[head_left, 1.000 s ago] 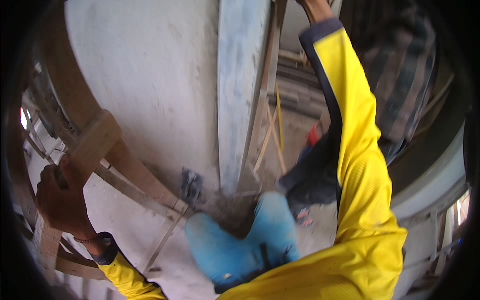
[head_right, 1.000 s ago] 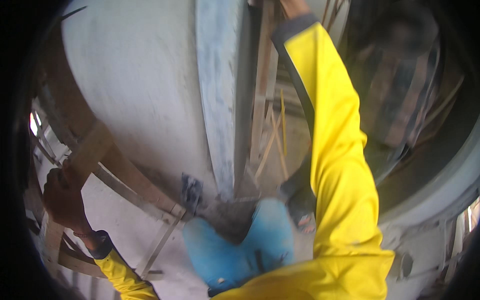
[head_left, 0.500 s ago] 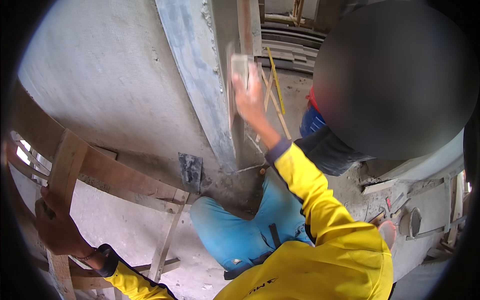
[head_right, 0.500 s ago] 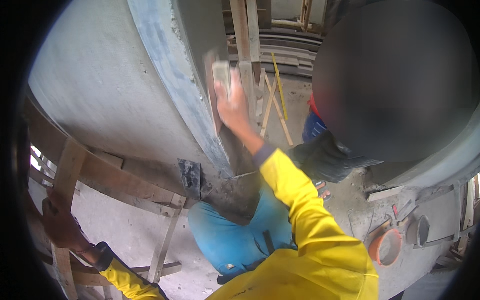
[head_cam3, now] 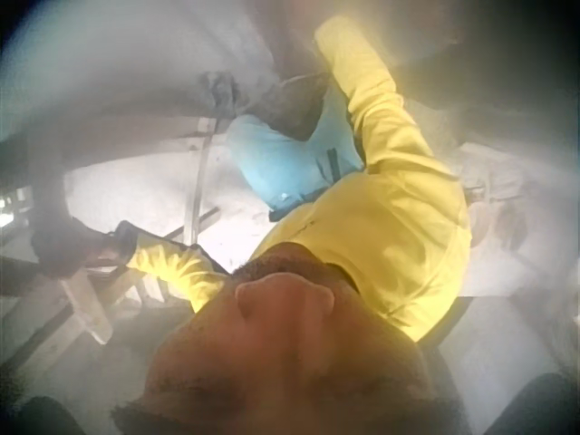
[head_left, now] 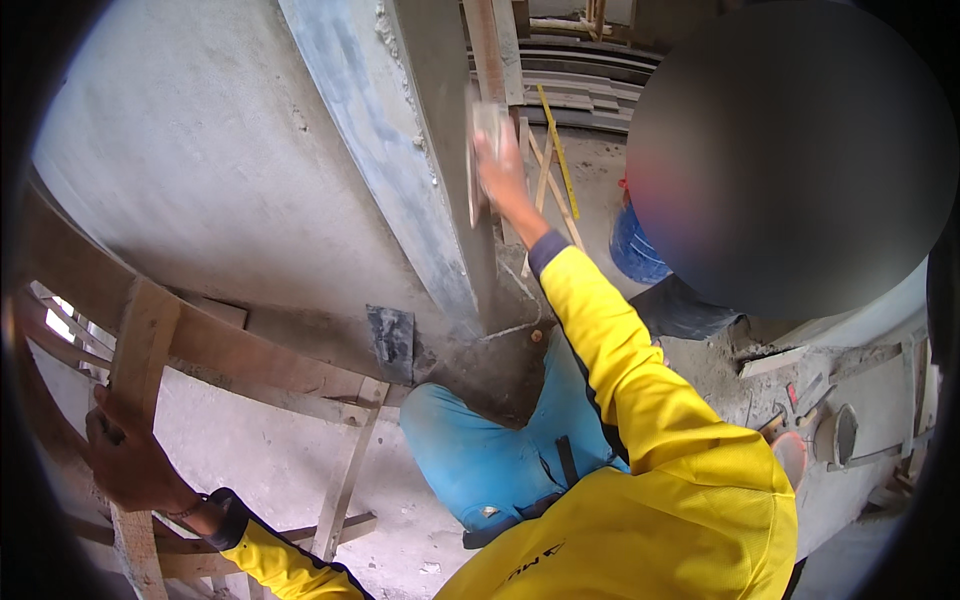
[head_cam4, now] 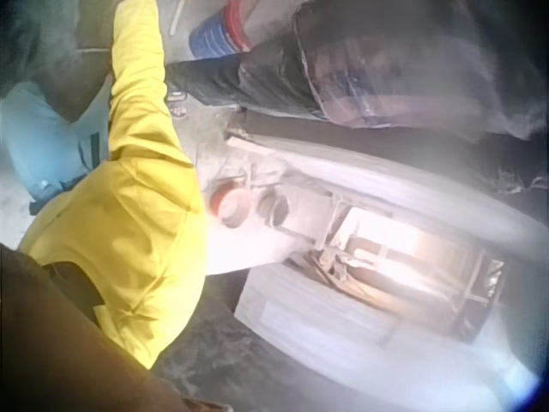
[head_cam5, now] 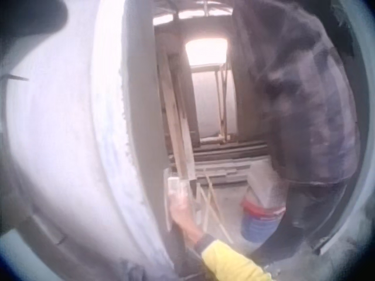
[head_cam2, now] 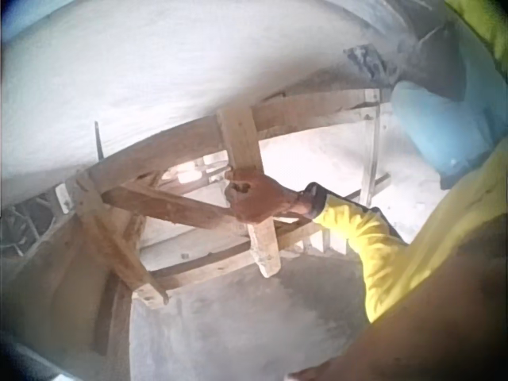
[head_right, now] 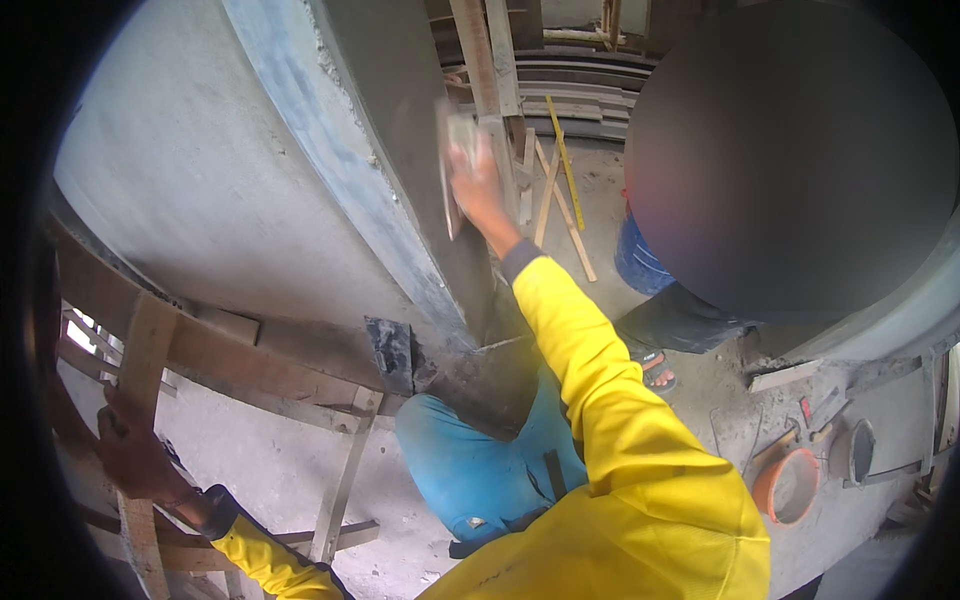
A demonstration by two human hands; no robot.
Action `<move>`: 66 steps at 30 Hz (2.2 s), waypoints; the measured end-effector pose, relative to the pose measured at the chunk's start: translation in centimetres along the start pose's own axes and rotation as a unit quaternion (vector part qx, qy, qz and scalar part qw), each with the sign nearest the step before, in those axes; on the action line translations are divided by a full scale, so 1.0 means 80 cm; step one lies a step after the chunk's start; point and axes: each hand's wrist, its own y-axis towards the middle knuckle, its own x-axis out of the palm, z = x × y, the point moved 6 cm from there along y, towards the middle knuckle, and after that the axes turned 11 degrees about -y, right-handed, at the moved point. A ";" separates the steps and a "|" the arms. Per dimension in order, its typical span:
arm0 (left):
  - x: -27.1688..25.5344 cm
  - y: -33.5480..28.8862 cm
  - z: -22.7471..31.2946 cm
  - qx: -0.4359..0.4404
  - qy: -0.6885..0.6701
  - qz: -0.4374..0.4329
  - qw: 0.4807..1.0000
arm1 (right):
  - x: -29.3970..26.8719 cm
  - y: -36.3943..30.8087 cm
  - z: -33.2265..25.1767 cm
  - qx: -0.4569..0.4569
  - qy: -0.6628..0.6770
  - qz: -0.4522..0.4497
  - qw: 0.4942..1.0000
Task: The person squats on the floor and uses a wooden float to smooth wet plaster on a vertical wall surface. They repeatedly scrape and level the plaster along the edge of a wooden support structure.
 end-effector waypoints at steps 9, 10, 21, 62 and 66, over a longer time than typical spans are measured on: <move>-0.015 0.006 0.001 0.066 0.004 0.058 0.996 | -0.012 0.019 -0.118 -0.055 0.009 -0.030 0.998; -0.021 0.006 0.002 0.058 -0.003 0.055 0.997 | -0.012 0.052 -0.136 -0.067 -0.004 -0.005 0.998; -0.022 0.004 0.001 0.083 -0.032 0.079 0.993 | -0.014 0.037 -0.166 -0.065 0.047 -0.043 0.996; 0.000 0.021 -0.037 0.047 0.096 0.100 0.989 | -0.028 -0.086 -0.063 0.068 -0.038 -0.046 0.996; 0.004 0.021 -0.018 0.030 0.098 0.085 0.991 | -0.013 -0.185 0.051 0.238 -0.001 -0.038 0.971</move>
